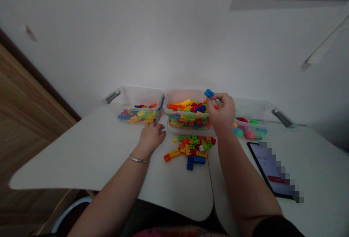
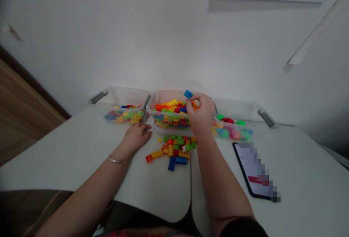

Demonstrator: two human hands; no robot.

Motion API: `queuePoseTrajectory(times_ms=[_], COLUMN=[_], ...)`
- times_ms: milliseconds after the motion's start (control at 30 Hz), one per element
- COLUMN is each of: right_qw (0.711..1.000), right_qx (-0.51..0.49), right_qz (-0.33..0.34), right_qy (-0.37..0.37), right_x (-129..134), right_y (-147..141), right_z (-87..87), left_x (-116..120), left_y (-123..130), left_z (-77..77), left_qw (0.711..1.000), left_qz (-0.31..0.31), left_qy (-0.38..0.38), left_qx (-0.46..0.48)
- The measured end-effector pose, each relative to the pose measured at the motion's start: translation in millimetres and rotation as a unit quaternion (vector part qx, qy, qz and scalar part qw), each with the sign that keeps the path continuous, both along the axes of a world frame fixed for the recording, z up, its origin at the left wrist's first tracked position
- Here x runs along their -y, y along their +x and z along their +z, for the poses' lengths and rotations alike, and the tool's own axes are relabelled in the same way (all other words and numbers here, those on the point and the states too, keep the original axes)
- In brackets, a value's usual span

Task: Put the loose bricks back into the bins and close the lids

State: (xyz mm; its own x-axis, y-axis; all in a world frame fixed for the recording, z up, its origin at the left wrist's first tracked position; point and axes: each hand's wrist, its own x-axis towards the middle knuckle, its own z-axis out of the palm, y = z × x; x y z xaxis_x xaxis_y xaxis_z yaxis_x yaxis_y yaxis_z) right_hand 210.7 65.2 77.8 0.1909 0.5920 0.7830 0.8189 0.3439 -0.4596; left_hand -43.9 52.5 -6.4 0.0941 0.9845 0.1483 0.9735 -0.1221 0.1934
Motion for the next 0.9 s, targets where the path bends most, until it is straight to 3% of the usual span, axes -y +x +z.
queuePoseTrajectory(times_ms=[167, 400, 500, 600, 733, 900], right_qw=[0.995, 0.996, 0.995, 0.985, 0.934, 0.837], right_qx=[0.067, 0.075, 0.073, 0.077, 0.173, 0.362], right_qz=[0.017, 0.000, 0.049, 0.139, 0.254, 0.267], right_qy=[-0.067, -0.047, -0.039, -0.065, -0.184, -0.311], right_x=[-1.2, 8.3, 14.8, 24.1, 36.2, 39.8], right_y=[-2.1, -3.2, -6.8, -15.9, -36.5, -63.6], right_z=[-0.3, 9.8, 15.7, 21.2, 21.1, 1.6], left_x=[0.0, 0.9, 0.9, 0.7, 0.7, 1.4], left_y=[-0.4, 0.7, 0.6, 0.3, 0.5, 1.2], left_z=[-0.2, 1.0, 0.6, -0.1, 0.0, 1.4], left_qw=[1.000, 1.000, 1.000, 1.000, 1.000, 1.000], left_qz=[0.000, 0.003, 0.002, 0.003, 0.002, 0.001], left_qy=[-0.003, -0.002, 0.000, 0.001, 0.005, 0.004], left_qx=[0.004, 0.005, 0.006, 0.011, 0.008, 0.005])
